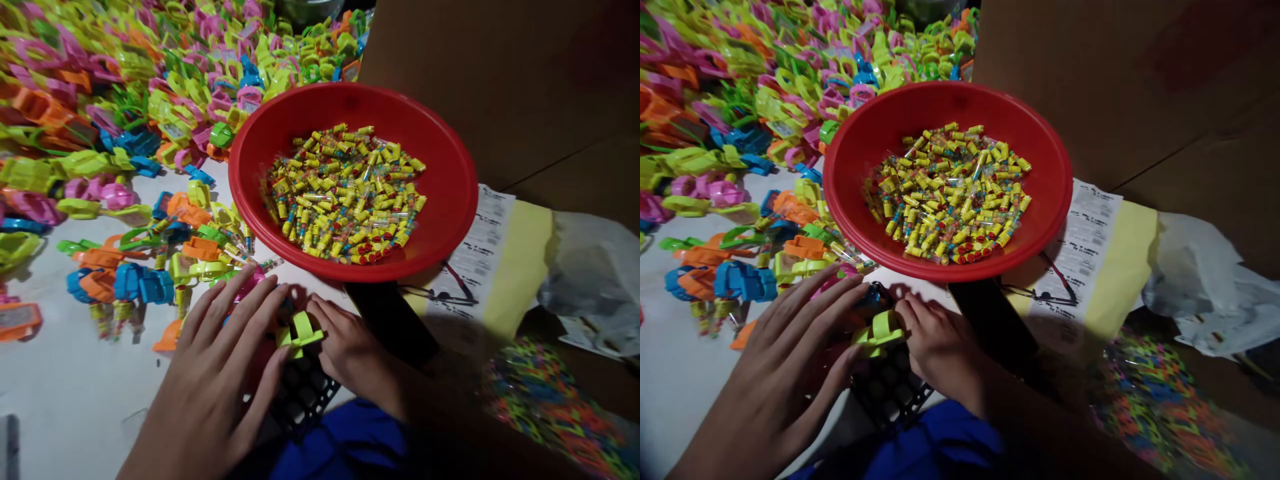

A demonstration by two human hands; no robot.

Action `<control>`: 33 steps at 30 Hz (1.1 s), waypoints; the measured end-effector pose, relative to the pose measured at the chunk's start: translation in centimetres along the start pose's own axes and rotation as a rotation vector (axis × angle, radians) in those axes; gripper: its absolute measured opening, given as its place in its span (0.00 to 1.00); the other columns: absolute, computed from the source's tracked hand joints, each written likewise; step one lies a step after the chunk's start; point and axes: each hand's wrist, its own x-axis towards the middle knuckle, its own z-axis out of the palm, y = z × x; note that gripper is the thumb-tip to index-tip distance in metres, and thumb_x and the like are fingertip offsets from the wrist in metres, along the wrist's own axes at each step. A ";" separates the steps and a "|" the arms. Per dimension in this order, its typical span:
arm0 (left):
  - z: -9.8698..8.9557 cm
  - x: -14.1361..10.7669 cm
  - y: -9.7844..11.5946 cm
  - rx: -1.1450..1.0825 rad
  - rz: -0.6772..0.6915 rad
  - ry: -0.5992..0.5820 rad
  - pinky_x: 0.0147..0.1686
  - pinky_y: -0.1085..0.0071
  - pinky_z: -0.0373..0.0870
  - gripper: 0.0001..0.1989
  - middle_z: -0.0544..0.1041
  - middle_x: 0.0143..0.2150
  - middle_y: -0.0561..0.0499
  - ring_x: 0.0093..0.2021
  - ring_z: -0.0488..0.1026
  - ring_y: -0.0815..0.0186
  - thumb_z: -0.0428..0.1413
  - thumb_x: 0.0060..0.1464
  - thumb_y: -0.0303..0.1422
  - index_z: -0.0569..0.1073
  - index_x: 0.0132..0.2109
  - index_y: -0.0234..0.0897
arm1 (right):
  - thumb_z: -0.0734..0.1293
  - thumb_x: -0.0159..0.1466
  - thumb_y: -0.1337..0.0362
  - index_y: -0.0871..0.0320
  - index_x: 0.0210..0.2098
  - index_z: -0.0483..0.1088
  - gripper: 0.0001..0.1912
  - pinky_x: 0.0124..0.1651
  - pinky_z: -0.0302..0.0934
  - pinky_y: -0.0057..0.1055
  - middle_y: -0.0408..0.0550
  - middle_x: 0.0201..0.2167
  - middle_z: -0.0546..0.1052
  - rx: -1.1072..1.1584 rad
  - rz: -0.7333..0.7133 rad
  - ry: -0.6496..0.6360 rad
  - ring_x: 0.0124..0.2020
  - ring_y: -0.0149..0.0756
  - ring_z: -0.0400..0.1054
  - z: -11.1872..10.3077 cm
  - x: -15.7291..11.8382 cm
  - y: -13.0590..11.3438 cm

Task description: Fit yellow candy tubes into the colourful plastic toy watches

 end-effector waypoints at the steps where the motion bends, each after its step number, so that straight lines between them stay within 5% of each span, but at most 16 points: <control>1: 0.0 0.0 0.0 -0.003 -0.001 0.003 0.80 0.60 0.45 0.33 0.65 0.78 0.50 0.80 0.56 0.55 0.53 0.70 0.34 0.58 0.79 0.38 | 0.62 0.54 0.78 0.70 0.66 0.69 0.39 0.66 0.72 0.40 0.66 0.62 0.79 -0.013 0.000 0.001 0.61 0.50 0.77 -0.1 0.0 -0.1; 5: 0.0 0.0 0.1 -0.007 -0.009 0.009 0.79 0.58 0.48 0.35 0.65 0.78 0.51 0.79 0.56 0.53 0.53 0.70 0.35 0.55 0.80 0.40 | 0.62 0.54 0.78 0.74 0.68 0.67 0.41 0.64 0.73 0.44 0.69 0.62 0.79 -0.026 -0.001 0.010 0.58 0.54 0.78 0.0 0.0 -0.4; 11: 0.2 0.3 0.2 -0.018 -0.017 0.023 0.79 0.60 0.44 0.32 0.65 0.78 0.49 0.80 0.55 0.55 0.52 0.71 0.34 0.59 0.78 0.37 | 0.60 0.57 0.78 0.70 0.68 0.68 0.38 0.73 0.66 0.39 0.64 0.65 0.77 0.044 -0.034 0.050 0.69 0.47 0.71 1.2 0.0 0.4; 18: -0.3 -0.5 0.3 -0.076 -0.064 0.089 0.79 0.59 0.49 0.30 0.66 0.77 0.46 0.78 0.60 0.56 0.53 0.72 0.31 0.60 0.77 0.40 | 0.60 0.62 0.76 0.65 0.63 0.73 0.31 0.68 0.71 0.45 0.64 0.63 0.79 0.143 0.041 0.067 0.64 0.50 0.76 1.8 -0.9 0.8; 23: -0.9 -4.1 0.2 -0.162 -0.323 0.329 0.74 0.65 0.59 0.24 0.73 0.71 0.52 0.72 0.68 0.61 0.51 0.72 0.28 0.70 0.70 0.48 | 0.59 0.71 0.73 0.57 0.64 0.71 0.25 0.63 0.75 0.43 0.57 0.62 0.80 0.194 0.101 0.135 0.62 0.47 0.78 1.2 -1.9 0.4; 27: 0.1 -7.2 0.8 -0.297 -0.644 0.538 0.72 0.66 0.61 0.17 0.76 0.68 0.54 0.71 0.69 0.62 0.50 0.75 0.34 0.75 0.65 0.50 | 0.58 0.72 0.74 0.55 0.62 0.71 0.23 0.64 0.73 0.38 0.55 0.59 0.81 0.257 0.129 0.226 0.61 0.42 0.77 0.8 -2.1 0.4; 33: 4.2 -8.8 2.6 -0.819 -0.994 0.626 0.77 0.54 0.60 0.27 0.62 0.80 0.56 0.78 0.61 0.56 0.46 0.76 0.49 0.61 0.76 0.58 | 0.60 0.72 0.72 0.44 0.77 0.58 0.37 0.69 0.69 0.44 0.51 0.73 0.69 0.528 0.209 0.181 0.70 0.46 0.70 0.9 -1.9 -0.7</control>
